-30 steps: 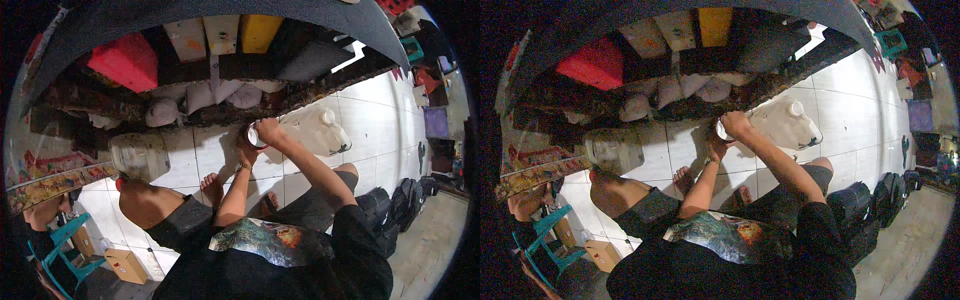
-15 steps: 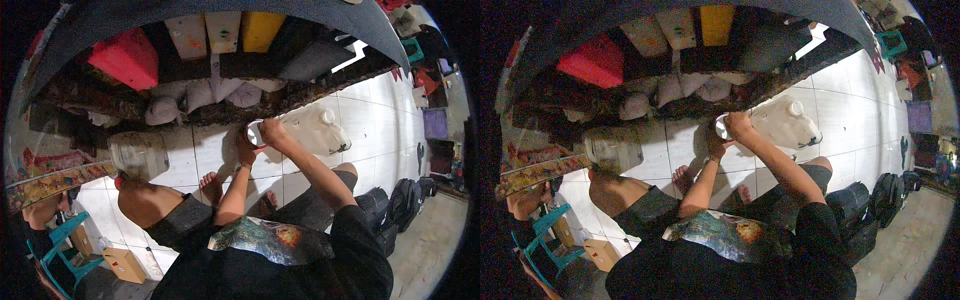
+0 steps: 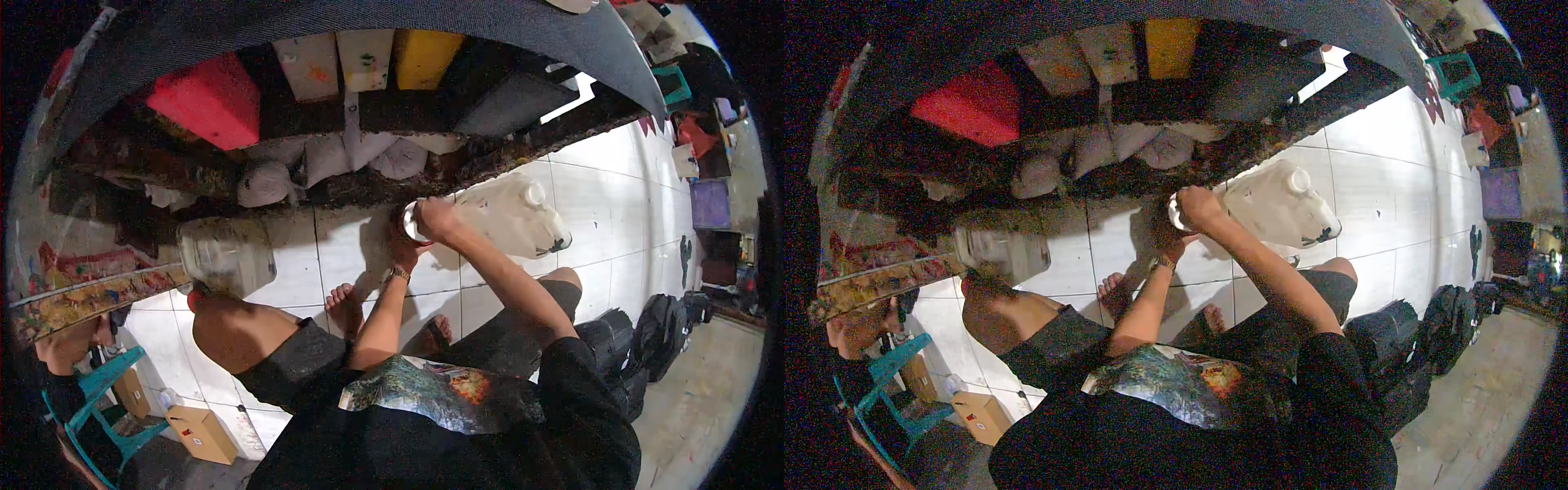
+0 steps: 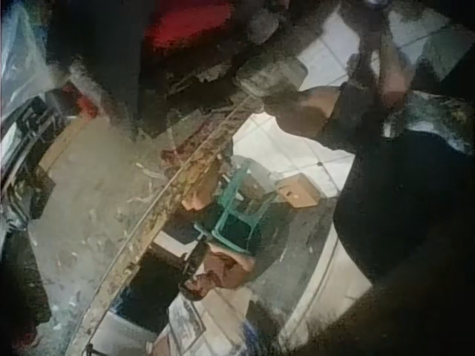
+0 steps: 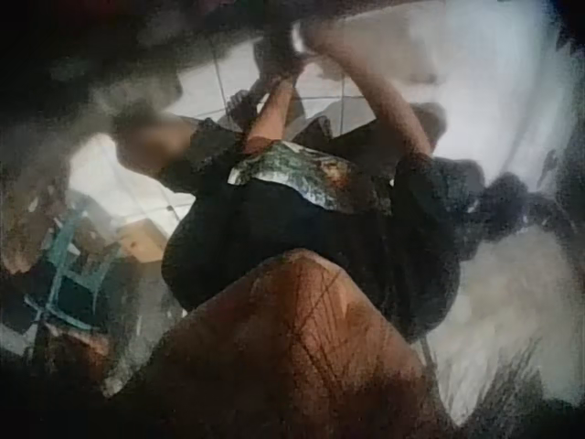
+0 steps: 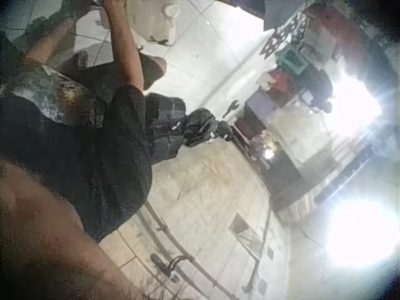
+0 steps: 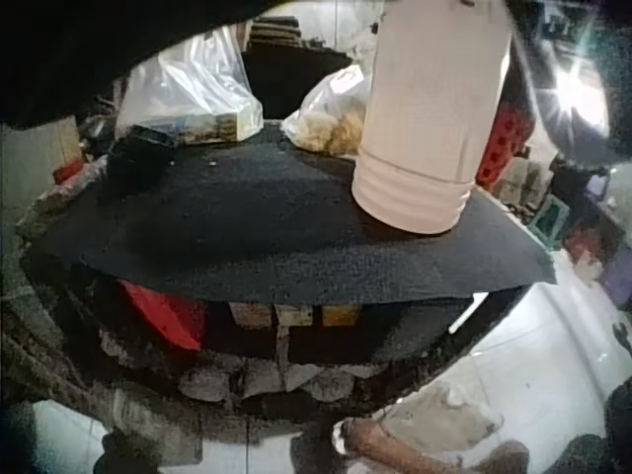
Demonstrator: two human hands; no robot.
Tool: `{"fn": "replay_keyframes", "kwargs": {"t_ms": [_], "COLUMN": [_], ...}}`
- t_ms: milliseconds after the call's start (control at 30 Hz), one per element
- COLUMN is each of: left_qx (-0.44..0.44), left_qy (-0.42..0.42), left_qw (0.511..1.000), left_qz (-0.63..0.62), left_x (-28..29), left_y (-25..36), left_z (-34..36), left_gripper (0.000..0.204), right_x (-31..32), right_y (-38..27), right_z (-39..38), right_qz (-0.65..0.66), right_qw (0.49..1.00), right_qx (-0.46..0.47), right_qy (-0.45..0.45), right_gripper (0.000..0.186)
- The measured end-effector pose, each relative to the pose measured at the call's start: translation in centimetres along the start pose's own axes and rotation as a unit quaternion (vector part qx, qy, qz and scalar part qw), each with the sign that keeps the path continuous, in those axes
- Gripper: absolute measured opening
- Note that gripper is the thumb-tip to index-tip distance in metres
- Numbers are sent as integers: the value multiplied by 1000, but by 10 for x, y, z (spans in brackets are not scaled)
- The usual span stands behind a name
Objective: The person mixes white paint in a container by hand using a small stick, adding liquid from a large bottle and stirring the mixture.
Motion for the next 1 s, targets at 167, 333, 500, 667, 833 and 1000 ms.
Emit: {"fn": "replay_keyframes", "kwargs": {"t_ms": [167,333,500,667,833,1000], "left_qx": [79,100,53,11,75,-3], "left_qy": [-2,-43,3,-35,-55,-4], "left_qw": [972,958,991,998,988,998], "left_qz": [-220,-266,-123,-53,-126,-65], "left_x": [-4,-11,0,-2,4,-1], "left_y": [-40,4,-27,-8,12,-49], "left_z": [0,-2,-1,5,-1,5], "left_gripper": [109,110,112,115,114,116], "right_x": [26,14,10,3,18,37], "right_y": [-30,-3,-10,2,0,-42], "right_z": [5,-8,5,10,-13,11], "right_qz": [-13,67,-2,21,-3,30], "right_qw": [999,991,998,999,999,999], "right_qx": [-34,12,-25,-3,-34,9], "right_qy": [37,115,51,27,11,28], "right_gripper": [20,19,22,19,15,15]}}
Point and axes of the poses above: each hand's wrist, its own z-axis towards the middle knuckle, its own x-axis out of the back of the hand, y = z × x, the point moved 5 cm from there along z, towards the middle knuckle, and after that the axes turned 13 degrees about z, right-handed, at the moved point
